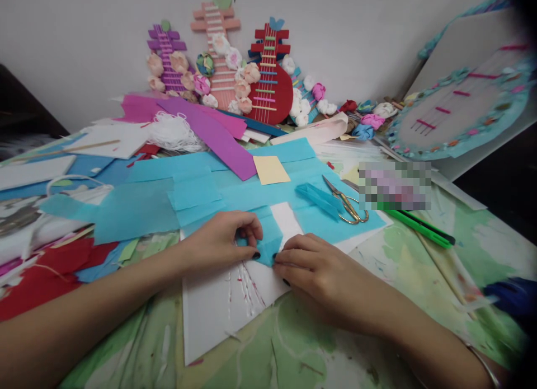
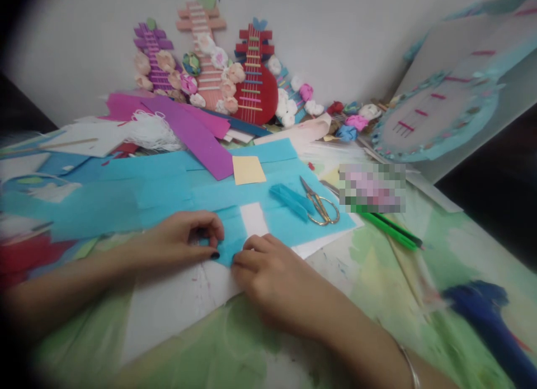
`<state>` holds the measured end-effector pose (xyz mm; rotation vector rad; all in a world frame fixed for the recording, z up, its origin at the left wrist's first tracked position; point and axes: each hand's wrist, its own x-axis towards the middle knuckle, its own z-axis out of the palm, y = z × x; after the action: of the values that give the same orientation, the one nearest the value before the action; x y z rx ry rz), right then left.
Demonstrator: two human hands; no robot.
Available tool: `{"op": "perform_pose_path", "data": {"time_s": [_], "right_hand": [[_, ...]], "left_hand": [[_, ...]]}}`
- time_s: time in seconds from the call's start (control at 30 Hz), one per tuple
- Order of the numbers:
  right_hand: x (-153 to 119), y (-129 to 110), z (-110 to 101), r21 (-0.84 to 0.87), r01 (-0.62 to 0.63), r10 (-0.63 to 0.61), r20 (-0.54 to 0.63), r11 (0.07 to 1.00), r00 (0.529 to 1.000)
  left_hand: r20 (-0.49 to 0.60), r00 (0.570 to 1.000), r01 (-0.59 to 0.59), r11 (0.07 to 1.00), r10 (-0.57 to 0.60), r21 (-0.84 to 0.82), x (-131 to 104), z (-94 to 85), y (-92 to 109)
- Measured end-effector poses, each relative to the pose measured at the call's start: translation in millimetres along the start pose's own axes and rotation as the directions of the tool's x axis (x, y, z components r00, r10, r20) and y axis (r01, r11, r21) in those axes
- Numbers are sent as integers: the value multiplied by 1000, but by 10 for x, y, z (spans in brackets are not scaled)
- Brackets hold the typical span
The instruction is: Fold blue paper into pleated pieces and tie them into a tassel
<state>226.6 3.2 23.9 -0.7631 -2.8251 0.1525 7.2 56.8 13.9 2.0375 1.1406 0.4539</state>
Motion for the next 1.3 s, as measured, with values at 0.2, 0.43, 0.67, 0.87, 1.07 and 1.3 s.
{"op": "perform_pose_path", "data": {"time_s": [0.2,0.43,0.67,0.87,1.07,1.3], "right_hand": [[-13,-15,-7,13,-19,19,3,1000,1000],[10,-40,-14,11,-65,64,21,998,998],[14,-29,42,0,-60,60,47,998,997],[14,-35,39,-5,-60,60,53,998,997],[15,-47,32,-16,-51,52,39,999,998],[6,-49,39,-14,-55,56,23,998,998]], "left_hand": [[13,1000,5,1000,-5,-8,9,0,-11],[14,1000,8,1000,-8,-30,0,-3,-6],[13,1000,-6,1000,6,-24,24,5,-29],[-10,1000,-17,1000,17,10,15,15,9],[-34,998,-56,996,59,76,5,17,34],[-40,997,-61,994,65,93,-4,18,25]]}}
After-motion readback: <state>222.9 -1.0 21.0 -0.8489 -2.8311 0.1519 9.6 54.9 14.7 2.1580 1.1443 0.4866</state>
